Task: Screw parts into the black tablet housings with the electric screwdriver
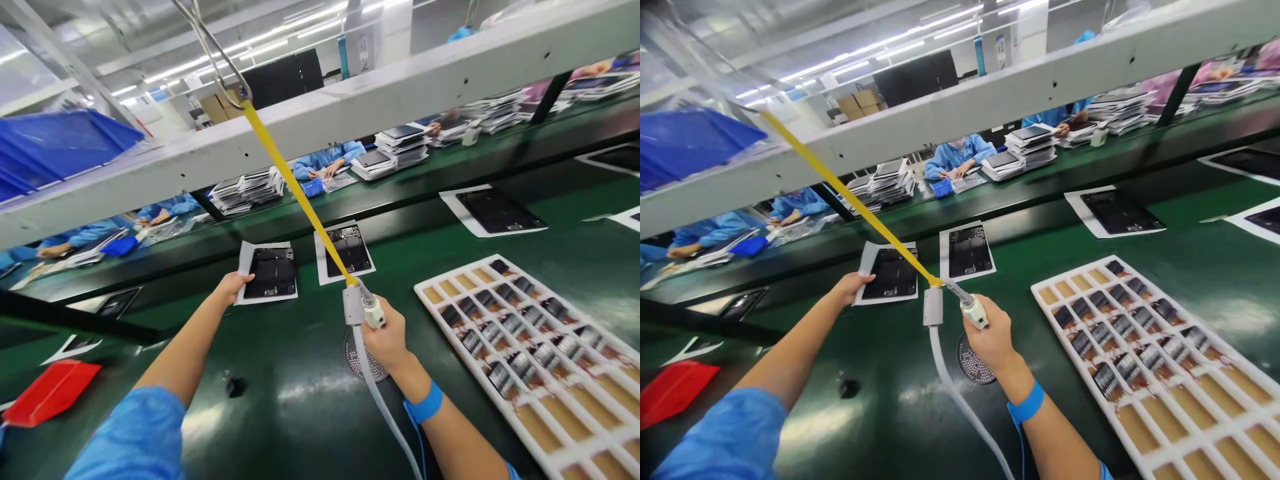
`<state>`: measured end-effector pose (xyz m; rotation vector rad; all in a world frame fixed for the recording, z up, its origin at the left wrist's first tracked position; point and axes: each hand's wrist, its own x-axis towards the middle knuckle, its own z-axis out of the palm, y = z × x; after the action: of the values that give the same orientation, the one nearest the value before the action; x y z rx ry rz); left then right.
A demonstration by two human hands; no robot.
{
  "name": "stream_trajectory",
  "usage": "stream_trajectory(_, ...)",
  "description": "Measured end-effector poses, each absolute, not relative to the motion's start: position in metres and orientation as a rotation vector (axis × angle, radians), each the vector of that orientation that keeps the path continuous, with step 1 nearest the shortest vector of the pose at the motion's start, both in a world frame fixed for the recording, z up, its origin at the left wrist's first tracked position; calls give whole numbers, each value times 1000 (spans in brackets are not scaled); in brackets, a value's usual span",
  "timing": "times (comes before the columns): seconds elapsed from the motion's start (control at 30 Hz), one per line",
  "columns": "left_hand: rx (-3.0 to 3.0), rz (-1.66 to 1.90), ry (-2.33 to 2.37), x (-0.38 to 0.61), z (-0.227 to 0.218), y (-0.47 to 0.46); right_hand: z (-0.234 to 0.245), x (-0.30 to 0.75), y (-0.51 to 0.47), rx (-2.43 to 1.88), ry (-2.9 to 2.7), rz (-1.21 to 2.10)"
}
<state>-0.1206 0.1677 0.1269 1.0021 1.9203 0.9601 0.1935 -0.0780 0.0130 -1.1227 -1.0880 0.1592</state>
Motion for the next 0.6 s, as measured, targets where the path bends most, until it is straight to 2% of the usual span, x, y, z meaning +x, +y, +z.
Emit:
stream_trajectory(0.17,1393,821,2034,-106,120,189,18,193,-81,-1109,-1110,161)
stream_trajectory(0.3,1621,654,1862,-36,89,192,23,192,-86,-1121,-1144,120)
stream_trajectory(0.47,1594,425,1847,50,44,209,23,194,-86,-1128,-1183,76)
stream_trajectory(0.6,1544,393,1929,61,36,216,18,194,-83,-1172,-1154,141)
